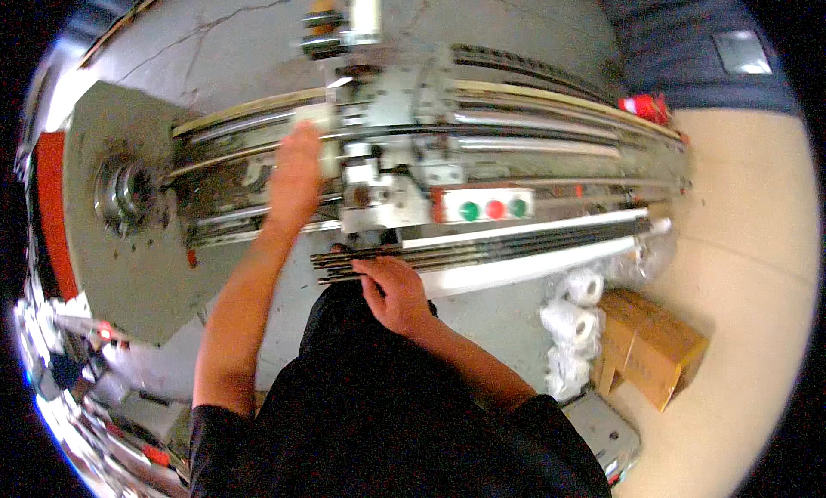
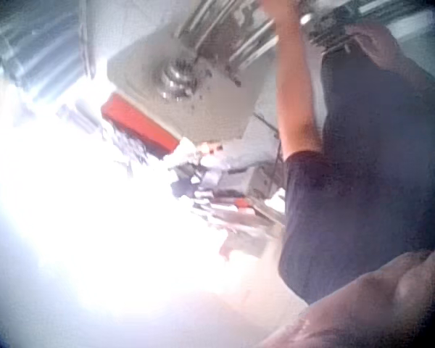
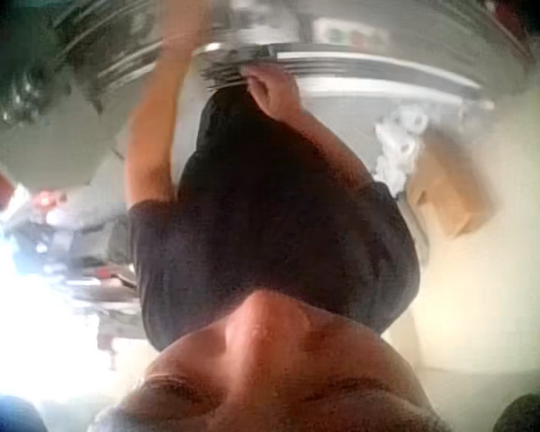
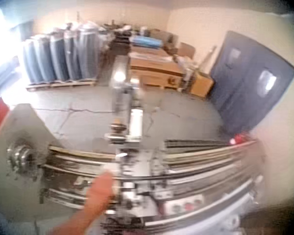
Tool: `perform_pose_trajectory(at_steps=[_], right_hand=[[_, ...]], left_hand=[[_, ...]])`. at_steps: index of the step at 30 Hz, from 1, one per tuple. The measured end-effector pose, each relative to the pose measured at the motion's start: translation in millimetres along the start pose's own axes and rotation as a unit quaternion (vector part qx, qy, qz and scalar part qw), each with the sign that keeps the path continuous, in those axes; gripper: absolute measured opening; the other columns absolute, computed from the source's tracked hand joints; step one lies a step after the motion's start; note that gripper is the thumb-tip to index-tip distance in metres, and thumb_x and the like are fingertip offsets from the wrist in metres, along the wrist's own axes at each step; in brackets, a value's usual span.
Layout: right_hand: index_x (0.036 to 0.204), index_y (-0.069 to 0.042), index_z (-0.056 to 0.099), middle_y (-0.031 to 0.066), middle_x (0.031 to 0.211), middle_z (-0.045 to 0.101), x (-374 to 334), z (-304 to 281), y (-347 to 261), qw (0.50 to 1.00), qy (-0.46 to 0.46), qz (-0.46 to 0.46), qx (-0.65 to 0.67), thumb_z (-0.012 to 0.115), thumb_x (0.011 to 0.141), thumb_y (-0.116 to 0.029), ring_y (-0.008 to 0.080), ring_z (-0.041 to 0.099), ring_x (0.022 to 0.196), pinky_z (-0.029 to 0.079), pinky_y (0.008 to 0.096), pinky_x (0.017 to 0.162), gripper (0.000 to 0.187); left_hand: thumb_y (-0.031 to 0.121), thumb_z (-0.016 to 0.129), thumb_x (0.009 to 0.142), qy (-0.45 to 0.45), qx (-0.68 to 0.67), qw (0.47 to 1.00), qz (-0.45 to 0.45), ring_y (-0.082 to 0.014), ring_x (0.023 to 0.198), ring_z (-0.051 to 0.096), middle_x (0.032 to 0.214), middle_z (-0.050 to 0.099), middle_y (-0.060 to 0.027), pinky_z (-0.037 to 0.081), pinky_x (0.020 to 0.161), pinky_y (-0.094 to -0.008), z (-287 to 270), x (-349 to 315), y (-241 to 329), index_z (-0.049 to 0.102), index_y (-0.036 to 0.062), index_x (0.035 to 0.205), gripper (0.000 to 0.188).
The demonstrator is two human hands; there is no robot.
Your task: The person operates a metal taping machine, feeding long metal rods through rollers to apply tape. They adjust the machine settings and handle the rods one by one, stacking the finished pieces on a nearby rack.
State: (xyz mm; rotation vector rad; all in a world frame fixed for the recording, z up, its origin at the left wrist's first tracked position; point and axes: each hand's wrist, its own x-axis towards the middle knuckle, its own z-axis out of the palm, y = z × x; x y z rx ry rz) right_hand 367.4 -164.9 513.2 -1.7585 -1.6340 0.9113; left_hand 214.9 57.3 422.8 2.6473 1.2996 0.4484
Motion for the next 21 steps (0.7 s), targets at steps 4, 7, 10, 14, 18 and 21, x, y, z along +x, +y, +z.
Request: perform_pose_trajectory(at_steps=[4,7,10,14,18,21], right_hand=[[0.125,-0.004,0.067,0.015,0.122,0.072,26,-3,-42,0.99,0.097,-0.069,-0.077,0.068,0.09,-0.007,0.0347,0.067,0.117,0.045,0.0466,0.108,0.035],[0.136,-0.004,0.06,0.0187,0.137,0.063,24,-18,-17,0.967,0.15,-0.133,-0.16,0.069,0.089,-0.009,0.0383,0.061,0.128,0.04,0.0481,0.116,0.048],[0.147,-0.004,0.05,0.0224,0.146,0.056,32,4,43,0.961,0.047,-0.045,-0.268,0.071,0.089,-0.017,0.0421,0.055,0.134,0.035,0.0495,0.121,0.063],[0.153,-0.002,0.041,0.0283,0.147,0.053,75,-101,68,0.992,0.008,0.086,-0.088,0.073,0.093,-0.029,0.0496,0.05,0.136,0.039,0.0538,0.117,0.073],[0.15,-0.005,0.051,0.0261,0.153,0.051,133,-327,267,0.902,0.291,0.126,-0.294,0.044,0.108,-0.052,0.0423,0.045,0.144,0.031,0.053,0.121,0.064],[0.151,-0.009,0.053,0.0168,0.158,0.05,138,-427,367,0.886,0.179,0.288,-0.316,0.025,0.108,-0.064,0.0368,0.041,0.149,0.017,0.0552,0.126,0.076]], left_hand=[[-0.004,0.063,0.086,-0.064,0.017,0.998,-0.023,-0.0319,0.156,0.031,0.165,0.036,-0.0186,0.024,0.13,-0.0451,-35,-20,-77,0.039,-0.0015,0.155,0.073],[-0.001,0.077,0.079,-0.077,0.05,0.996,-0.013,-0.0325,0.155,0.031,0.165,0.035,-0.0188,0.023,0.13,-0.045,-49,-24,-86,0.036,-0.0008,0.156,0.087],[-0.008,0.079,0.072,-0.044,0.039,0.998,0.0,-0.0348,0.154,0.032,0.165,0.034,-0.0203,0.025,0.13,-0.0477,-44,-34,-102,0.035,0.0001,0.157,0.095],[-0.009,0.073,0.073,-0.044,0.032,0.998,-0.027,-0.039,0.154,0.03,0.165,0.033,-0.0205,0.025,0.129,-0.0507,-46,-36,-95,0.036,-0.002,0.155,0.09],[-0.008,0.064,0.079,-0.035,0.029,0.999,-0.025,-0.0399,0.154,0.031,0.164,0.034,-0.0224,0.025,0.129,-0.0524,-41,-31,-86,0.038,-0.0025,0.154,0.08],[-0.01,0.058,0.082,-0.009,0.059,0.998,-0.015,-0.0405,0.152,0.036,0.162,0.039,-0.0234,0.028,0.127,-0.0526,-30,-41,-95,0.04,-0.0029,0.153,0.074]])
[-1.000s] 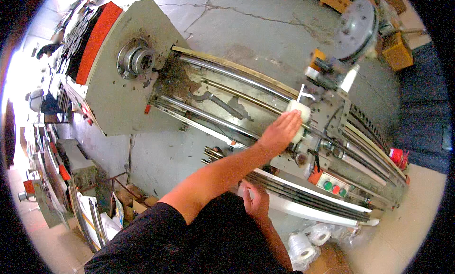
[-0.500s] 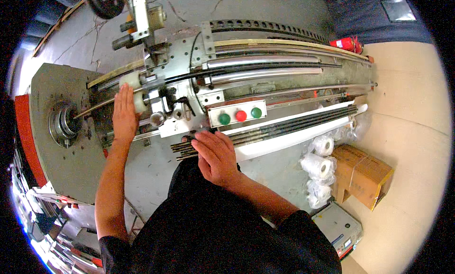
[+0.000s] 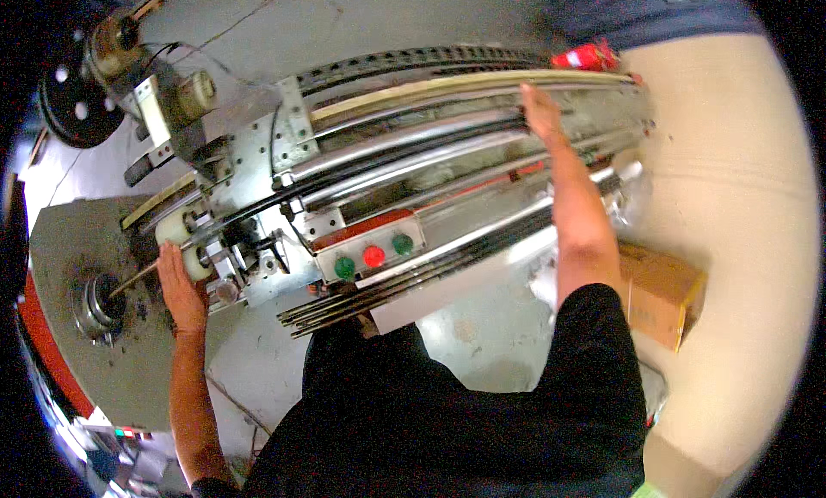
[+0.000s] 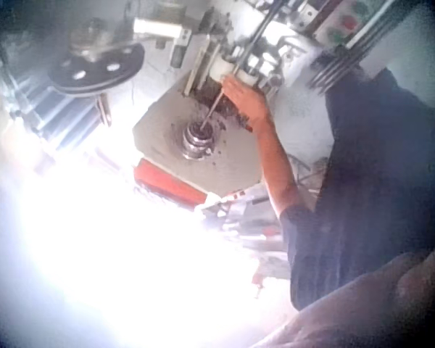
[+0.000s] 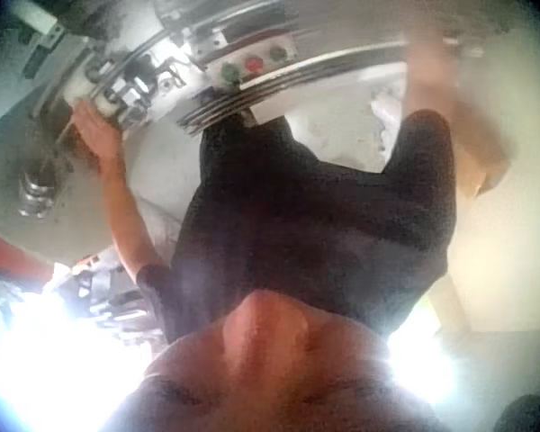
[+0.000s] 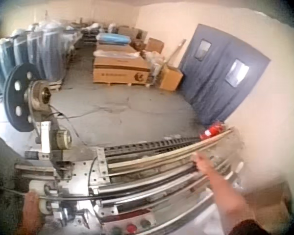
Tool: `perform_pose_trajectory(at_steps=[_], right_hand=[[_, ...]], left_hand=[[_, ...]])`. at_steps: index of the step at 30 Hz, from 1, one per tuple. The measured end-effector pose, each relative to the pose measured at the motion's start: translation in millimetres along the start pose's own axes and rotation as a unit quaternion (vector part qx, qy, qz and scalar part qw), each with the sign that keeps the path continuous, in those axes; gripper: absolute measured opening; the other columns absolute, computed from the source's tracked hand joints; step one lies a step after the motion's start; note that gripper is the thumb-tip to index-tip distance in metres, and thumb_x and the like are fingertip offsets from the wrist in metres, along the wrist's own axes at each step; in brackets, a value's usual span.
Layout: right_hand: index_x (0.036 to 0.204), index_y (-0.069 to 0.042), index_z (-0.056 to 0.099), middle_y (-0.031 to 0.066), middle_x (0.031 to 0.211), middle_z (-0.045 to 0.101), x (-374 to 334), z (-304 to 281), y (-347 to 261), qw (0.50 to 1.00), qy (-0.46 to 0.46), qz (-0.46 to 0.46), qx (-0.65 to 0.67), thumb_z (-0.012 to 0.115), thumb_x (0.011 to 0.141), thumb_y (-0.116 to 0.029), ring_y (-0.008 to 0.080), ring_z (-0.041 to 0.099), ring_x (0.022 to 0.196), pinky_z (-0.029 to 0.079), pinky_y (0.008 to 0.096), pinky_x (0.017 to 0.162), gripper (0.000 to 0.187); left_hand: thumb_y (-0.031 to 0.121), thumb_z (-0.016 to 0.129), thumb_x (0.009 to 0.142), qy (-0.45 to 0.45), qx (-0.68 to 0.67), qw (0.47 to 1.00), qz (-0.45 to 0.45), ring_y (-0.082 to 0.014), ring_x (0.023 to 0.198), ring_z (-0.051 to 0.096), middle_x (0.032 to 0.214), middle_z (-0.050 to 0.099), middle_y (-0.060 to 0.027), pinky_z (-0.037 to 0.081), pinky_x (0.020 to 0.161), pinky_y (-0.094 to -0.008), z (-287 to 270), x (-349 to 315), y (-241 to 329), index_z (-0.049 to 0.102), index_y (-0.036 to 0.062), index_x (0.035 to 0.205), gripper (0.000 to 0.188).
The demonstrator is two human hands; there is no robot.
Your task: The person operates a metal taping machine, feeding long metal rods through rollers to apply tape. They adjust the machine settings and handle the rods one by one, stacking the finished pieces on a nearby rack.
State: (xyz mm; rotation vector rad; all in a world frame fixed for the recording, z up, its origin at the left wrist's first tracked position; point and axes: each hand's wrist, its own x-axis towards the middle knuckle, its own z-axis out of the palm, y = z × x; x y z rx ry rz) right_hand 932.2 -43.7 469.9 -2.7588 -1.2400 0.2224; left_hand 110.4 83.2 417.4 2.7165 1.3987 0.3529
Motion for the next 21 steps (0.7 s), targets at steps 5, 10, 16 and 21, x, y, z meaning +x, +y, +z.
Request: perform_pose_trajectory(at_steps=[5,10,16,21], right_hand=[[0.162,-0.012,0.037,0.0136,0.17,0.031,29,-7,15,0.964,-0.244,0.041,-0.098,0.021,0.101,-0.077,0.0295,0.02,0.16,0.003,0.0462,0.131,0.091],[0.16,-0.017,0.043,0.0091,0.169,0.033,43,22,69,0.989,-0.126,-0.027,-0.073,0.02,0.105,-0.071,0.0266,0.021,0.16,0.005,0.0474,0.13,0.08],[0.162,-0.017,0.04,0.0123,0.17,0.032,59,27,102,0.988,-0.123,-0.05,-0.076,0.02,0.106,-0.07,0.0271,0.02,0.16,0.005,0.0437,0.13,0.08],[0.16,-0.017,0.044,0.0121,0.168,0.036,51,26,98,0.99,-0.099,-0.081,-0.052,0.022,0.107,-0.067,0.0281,0.026,0.158,0.008,0.0445,0.13,0.076]], left_hand=[[-0.001,0.07,0.082,0.034,0.01,0.999,0.005,-0.0382,0.14,0.05,0.148,0.055,-0.0207,0.035,0.124,-0.0535,-6,-8,4,0.046,-0.0003,0.148,0.07],[0.001,0.087,0.068,0.028,-0.008,0.998,-0.058,-0.0388,0.137,0.05,0.146,0.051,-0.021,0.03,0.124,-0.0587,-20,-18,-8,0.031,0.0054,0.158,0.105],[0.004,0.085,0.071,-0.084,0.047,0.987,-0.129,-0.0402,0.126,0.056,0.127,0.063,-0.0179,0.038,0.118,-0.0512,-40,18,-66,0.054,0.0077,0.14,0.076],[0.009,0.083,0.076,-0.112,0.031,0.986,-0.118,-0.0386,0.113,0.062,0.111,0.068,-0.0154,0.046,0.103,-0.0497,-47,23,-83,0.065,0.0104,0.12,0.048]])
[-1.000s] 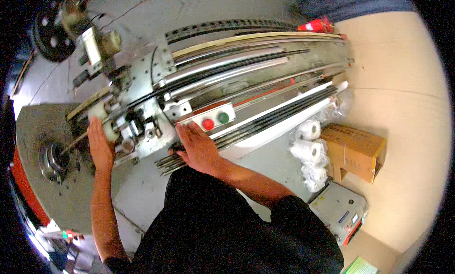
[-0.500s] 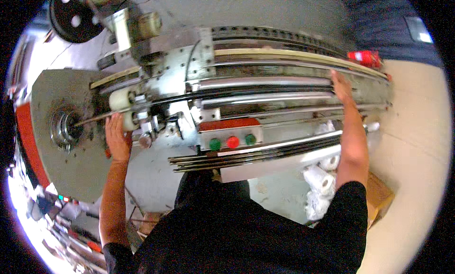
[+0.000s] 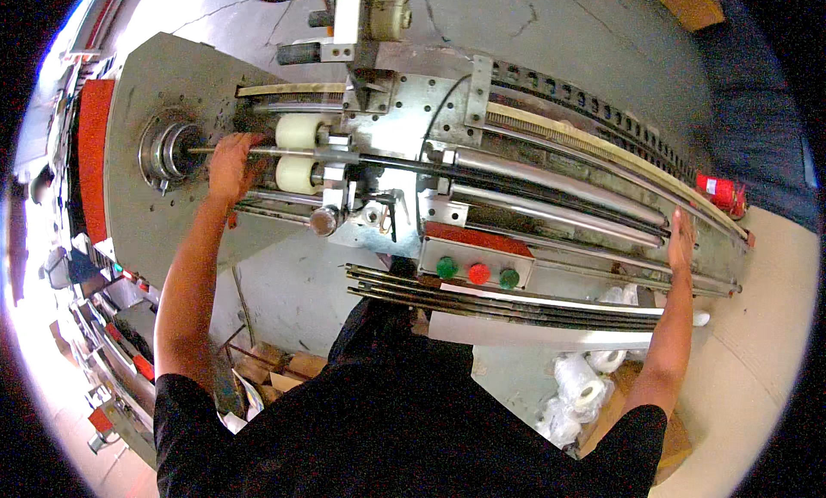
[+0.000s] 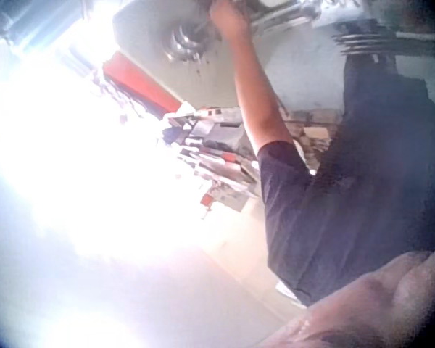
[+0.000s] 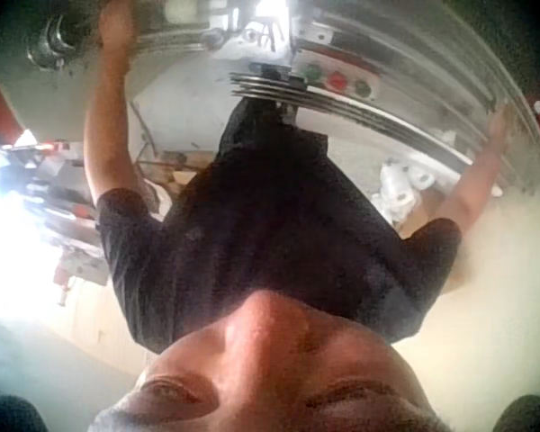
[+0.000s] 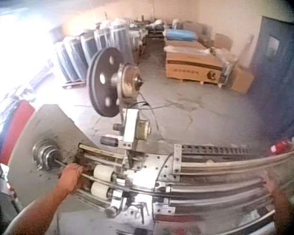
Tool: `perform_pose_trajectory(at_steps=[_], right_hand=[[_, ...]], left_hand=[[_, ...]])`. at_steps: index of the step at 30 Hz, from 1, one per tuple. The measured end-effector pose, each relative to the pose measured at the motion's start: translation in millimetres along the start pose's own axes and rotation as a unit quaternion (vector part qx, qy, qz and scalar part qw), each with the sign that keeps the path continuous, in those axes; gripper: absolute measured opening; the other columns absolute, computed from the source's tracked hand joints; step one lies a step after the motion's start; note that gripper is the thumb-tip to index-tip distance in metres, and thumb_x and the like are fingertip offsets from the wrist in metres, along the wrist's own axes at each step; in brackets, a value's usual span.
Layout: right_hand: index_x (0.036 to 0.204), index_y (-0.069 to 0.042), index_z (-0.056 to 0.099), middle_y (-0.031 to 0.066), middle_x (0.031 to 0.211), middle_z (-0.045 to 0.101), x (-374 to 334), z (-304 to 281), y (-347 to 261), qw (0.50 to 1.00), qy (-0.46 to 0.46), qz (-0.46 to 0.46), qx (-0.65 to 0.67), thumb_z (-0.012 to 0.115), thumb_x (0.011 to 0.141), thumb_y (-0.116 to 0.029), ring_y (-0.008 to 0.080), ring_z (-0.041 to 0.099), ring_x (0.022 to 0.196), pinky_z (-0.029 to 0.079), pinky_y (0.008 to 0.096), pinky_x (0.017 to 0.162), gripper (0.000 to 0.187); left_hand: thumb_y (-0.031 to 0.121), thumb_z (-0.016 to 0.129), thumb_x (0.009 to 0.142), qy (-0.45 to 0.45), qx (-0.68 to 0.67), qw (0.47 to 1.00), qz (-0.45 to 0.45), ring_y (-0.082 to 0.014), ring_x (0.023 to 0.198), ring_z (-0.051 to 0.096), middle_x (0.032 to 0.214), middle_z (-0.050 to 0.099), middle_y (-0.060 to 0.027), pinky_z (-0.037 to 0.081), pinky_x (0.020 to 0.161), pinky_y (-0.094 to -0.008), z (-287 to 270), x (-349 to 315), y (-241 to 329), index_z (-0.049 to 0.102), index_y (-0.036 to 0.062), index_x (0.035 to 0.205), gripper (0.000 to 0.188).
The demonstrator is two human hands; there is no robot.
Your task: The person operates a metal taping machine, feeding long metal rods through rollers to apply tape. They adjust the machine settings and handle the rods one by one, stacking the finished pieces on a nearby rack.
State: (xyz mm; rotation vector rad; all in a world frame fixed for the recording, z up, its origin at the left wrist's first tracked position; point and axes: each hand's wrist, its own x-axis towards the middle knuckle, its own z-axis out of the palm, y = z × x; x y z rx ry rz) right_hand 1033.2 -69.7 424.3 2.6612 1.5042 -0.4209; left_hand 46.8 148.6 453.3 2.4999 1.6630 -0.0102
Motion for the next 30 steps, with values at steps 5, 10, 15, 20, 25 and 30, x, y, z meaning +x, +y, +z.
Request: perform_pose_trajectory(at_steps=[5,10,15,20,25,30], right_hand=[[0.159,-0.016,0.045,0.0139,0.164,0.042,0,-2,3,1.0,0.017,-0.011,-0.002,0.023,0.108,-0.064,0.0289,0.027,0.158,0.012,0.0453,0.129,0.073],[0.151,-0.007,0.055,0.0197,0.16,0.046,-6,0,0,0.997,0.066,-0.028,0.038,0.033,0.11,-0.059,0.0348,0.036,0.153,0.021,0.0393,0.127,0.07],[0.15,-0.003,0.055,0.0208,0.159,0.048,-17,0,-24,0.994,0.079,-0.045,0.063,0.037,0.11,-0.057,0.0341,0.039,0.151,0.025,0.0398,0.125,0.069],[0.147,-0.003,0.057,0.0194,0.144,0.062,-24,-18,-33,0.996,0.04,-0.052,0.062,0.04,0.109,-0.058,0.0298,0.056,0.137,0.038,0.0391,0.117,0.069],[0.153,-0.006,0.052,0.018,0.153,0.055,-34,-22,-64,0.996,0.063,-0.042,0.046,0.036,0.109,-0.061,0.032,0.048,0.144,0.032,0.0401,0.121,0.072],[0.154,-0.008,0.051,0.0197,0.158,0.049,-31,-22,-61,1.0,0.011,-0.004,0.027,0.031,0.109,-0.062,0.037,0.044,0.147,0.031,0.0444,0.123,0.073]], left_hand=[[0.013,0.082,0.078,-0.027,-0.011,0.999,0.013,-0.0383,0.107,0.064,0.106,0.07,-0.0141,0.048,0.098,-0.0493,7,1,-29,0.067,0.0104,0.112,0.038],[0.016,0.081,0.079,-0.033,-0.031,0.999,0.015,-0.0394,0.106,0.065,0.103,0.071,-0.015,0.049,0.095,-0.0505,3,-2,-46,0.066,0.0089,0.11,0.035],[0.015,0.081,0.079,-0.053,-0.02,0.998,-0.008,-0.041,0.106,0.066,0.106,0.072,-0.0169,0.05,0.094,-0.0514,-7,-6,-51,0.066,0.0078,0.11,0.035],[0.016,0.082,0.08,-0.035,-0.014,0.999,0.004,-0.0408,0.105,0.067,0.106,0.073,-0.0165,0.051,0.093,-0.0505,7,-5,-70,0.066,0.0075,0.11,0.035],[0.016,0.082,0.081,-0.033,-0.025,0.999,0.01,-0.0405,0.108,0.066,0.107,0.072,-0.016,0.05,0.094,-0.0501,2,-6,-72,0.066,0.0078,0.112,0.036],[0.015,0.083,0.079,-0.012,0.008,1.0,0.018,-0.0399,0.109,0.066,0.109,0.073,-0.0154,0.051,0.096,-0.0493,2,-11,-64,0.068,0.0093,0.114,0.039]])
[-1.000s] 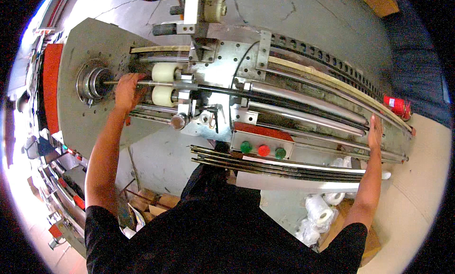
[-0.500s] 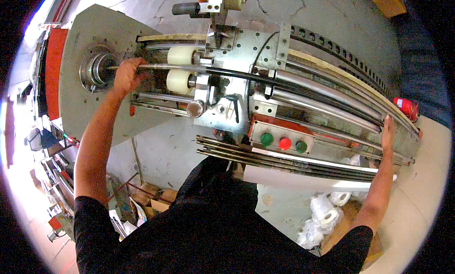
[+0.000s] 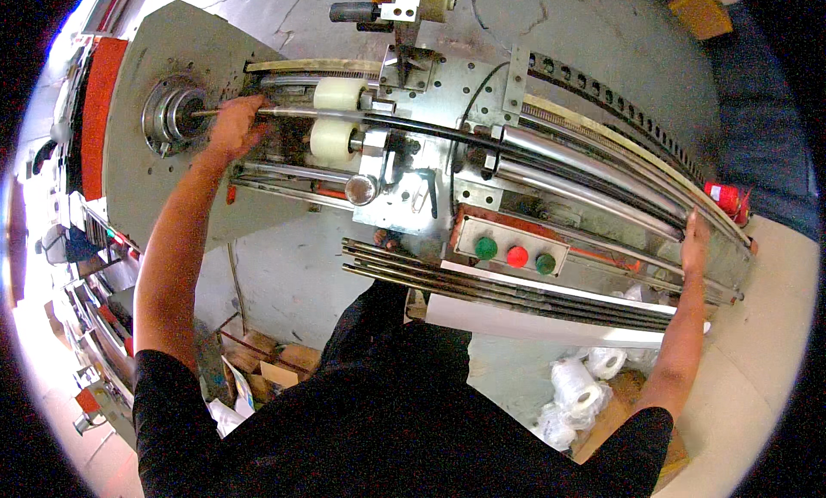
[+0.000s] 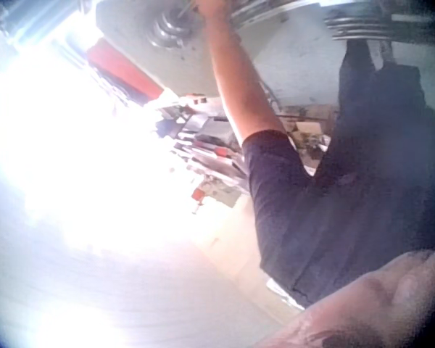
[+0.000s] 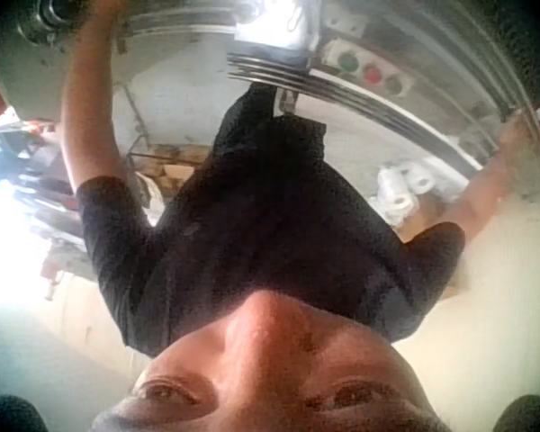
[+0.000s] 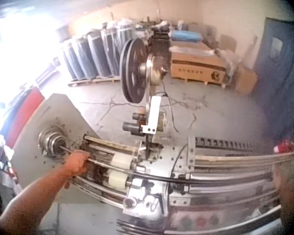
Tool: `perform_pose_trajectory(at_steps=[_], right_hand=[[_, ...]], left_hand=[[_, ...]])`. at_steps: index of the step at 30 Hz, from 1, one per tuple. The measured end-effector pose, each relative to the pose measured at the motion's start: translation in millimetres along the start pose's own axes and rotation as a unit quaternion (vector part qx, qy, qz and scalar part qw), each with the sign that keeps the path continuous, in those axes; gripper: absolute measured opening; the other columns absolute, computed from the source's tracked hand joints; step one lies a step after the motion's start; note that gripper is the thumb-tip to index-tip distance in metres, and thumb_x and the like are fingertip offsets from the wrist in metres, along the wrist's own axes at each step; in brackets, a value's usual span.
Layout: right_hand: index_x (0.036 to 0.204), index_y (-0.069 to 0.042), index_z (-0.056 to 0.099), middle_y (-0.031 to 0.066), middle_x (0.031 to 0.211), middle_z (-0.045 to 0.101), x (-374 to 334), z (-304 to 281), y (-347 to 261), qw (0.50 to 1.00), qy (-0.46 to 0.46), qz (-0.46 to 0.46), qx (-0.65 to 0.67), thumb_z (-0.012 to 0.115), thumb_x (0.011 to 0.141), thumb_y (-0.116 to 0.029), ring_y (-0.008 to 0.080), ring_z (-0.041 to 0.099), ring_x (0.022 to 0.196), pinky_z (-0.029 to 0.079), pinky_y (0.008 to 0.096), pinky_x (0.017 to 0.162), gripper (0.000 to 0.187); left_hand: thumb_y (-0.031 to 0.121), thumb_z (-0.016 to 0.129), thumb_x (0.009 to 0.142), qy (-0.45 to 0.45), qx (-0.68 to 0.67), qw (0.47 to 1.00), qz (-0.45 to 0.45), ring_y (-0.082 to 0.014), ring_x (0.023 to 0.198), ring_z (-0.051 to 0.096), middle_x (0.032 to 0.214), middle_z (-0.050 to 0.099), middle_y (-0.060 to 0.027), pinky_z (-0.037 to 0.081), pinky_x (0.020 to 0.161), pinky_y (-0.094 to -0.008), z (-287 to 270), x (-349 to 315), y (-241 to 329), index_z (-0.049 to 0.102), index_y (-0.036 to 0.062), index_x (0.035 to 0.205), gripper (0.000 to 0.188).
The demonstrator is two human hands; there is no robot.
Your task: The person operates a metal taping machine, feeding long metal rods through rollers to apply tape. They adjust the machine settings and handle the rods one by one, stacking the finished pieces on a nearby rack.
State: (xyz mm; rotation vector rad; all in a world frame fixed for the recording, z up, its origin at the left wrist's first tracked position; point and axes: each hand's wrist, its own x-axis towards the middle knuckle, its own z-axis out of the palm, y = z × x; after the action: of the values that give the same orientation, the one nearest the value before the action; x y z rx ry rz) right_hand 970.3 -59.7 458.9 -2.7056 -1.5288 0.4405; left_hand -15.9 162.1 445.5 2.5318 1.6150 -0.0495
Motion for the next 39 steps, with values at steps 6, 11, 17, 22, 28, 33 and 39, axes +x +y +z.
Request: perform_pose_trajectory(at_steps=[6,11,17,22,28,33,39], right_hand=[[0.161,-0.012,0.04,0.0181,0.163,0.041,0,13,22,0.995,0.052,-0.056,-0.066,0.027,0.109,-0.062,0.0353,0.032,0.154,0.016,0.0462,0.129,0.073],[0.159,-0.008,0.044,0.0176,0.161,0.045,-7,9,4,0.993,0.058,-0.069,-0.075,0.027,0.11,-0.058,0.036,0.03,0.155,0.015,0.048,0.129,0.071],[0.158,-0.009,0.045,0.0169,0.162,0.044,-11,4,-6,0.99,0.038,-0.098,-0.098,0.027,0.112,-0.053,0.0336,0.029,0.156,0.012,0.0491,0.129,0.066],[0.16,-0.01,0.04,0.0147,0.165,0.039,-20,7,-11,0.989,0.048,-0.09,-0.111,0.026,0.112,-0.053,0.0309,0.027,0.157,0.011,0.0477,0.13,0.067],[0.16,-0.009,0.041,0.0153,0.165,0.04,-22,10,-17,0.988,0.065,-0.079,-0.113,0.028,0.112,-0.052,0.0316,0.028,0.157,0.012,0.0466,0.13,0.066],[0.159,-0.008,0.042,0.0154,0.164,0.041,-41,6,-35,0.989,0.084,-0.077,-0.089,0.032,0.112,-0.051,0.0336,0.03,0.155,0.014,0.0455,0.129,0.065],[0.16,-0.008,0.04,0.0155,0.166,0.038,-48,11,-55,0.989,0.087,-0.081,-0.086,0.034,0.112,-0.05,0.0346,0.027,0.156,0.015,0.0449,0.129,0.065]], left_hand=[[0.019,0.083,0.078,-0.04,-0.044,0.998,-0.023,-0.0397,0.111,0.066,0.113,0.073,-0.016,0.051,0.097,-0.0487,5,8,14,0.07,0.0099,0.117,0.043],[0.018,0.081,0.077,0.015,-0.062,0.998,-0.023,-0.0378,0.108,0.067,0.106,0.074,-0.0142,0.051,0.097,-0.0473,12,7,31,0.07,0.01,0.115,0.04],[0.016,0.081,0.077,-0.028,-0.092,0.995,-0.04,-0.0361,0.105,0.068,0.101,0.075,-0.0118,0.052,0.096,-0.0475,8,16,54,0.071,0.011,0.113,0.038],[0.017,0.083,0.076,-0.007,-0.096,0.995,-0.02,-0.0373,0.104,0.069,0.103,0.074,-0.0132,0.051,0.095,-0.0488,2,16,49,0.071,0.0104,0.112,0.039],[0.016,0.084,0.074,0.003,-0.066,0.998,-0.011,-0.0382,0.11,0.065,0.109,0.073,-0.014,0.049,0.098,-0.0494,26,-1,-28,0.068,0.0112,0.115,0.044],[0.018,0.085,0.073,-0.018,-0.042,0.998,-0.047,-0.0383,0.112,0.064,0.111,0.072,-0.0126,0.049,0.1,-0.0477,10,-12,-67,0.068,0.0142,0.116,0.046],[0.019,0.084,0.077,-0.079,-0.051,0.995,-0.043,-0.0396,0.109,0.066,0.113,0.074,-0.0139,0.051,0.096,-0.049,6,-8,-61,0.071,0.0164,0.117,0.043]])
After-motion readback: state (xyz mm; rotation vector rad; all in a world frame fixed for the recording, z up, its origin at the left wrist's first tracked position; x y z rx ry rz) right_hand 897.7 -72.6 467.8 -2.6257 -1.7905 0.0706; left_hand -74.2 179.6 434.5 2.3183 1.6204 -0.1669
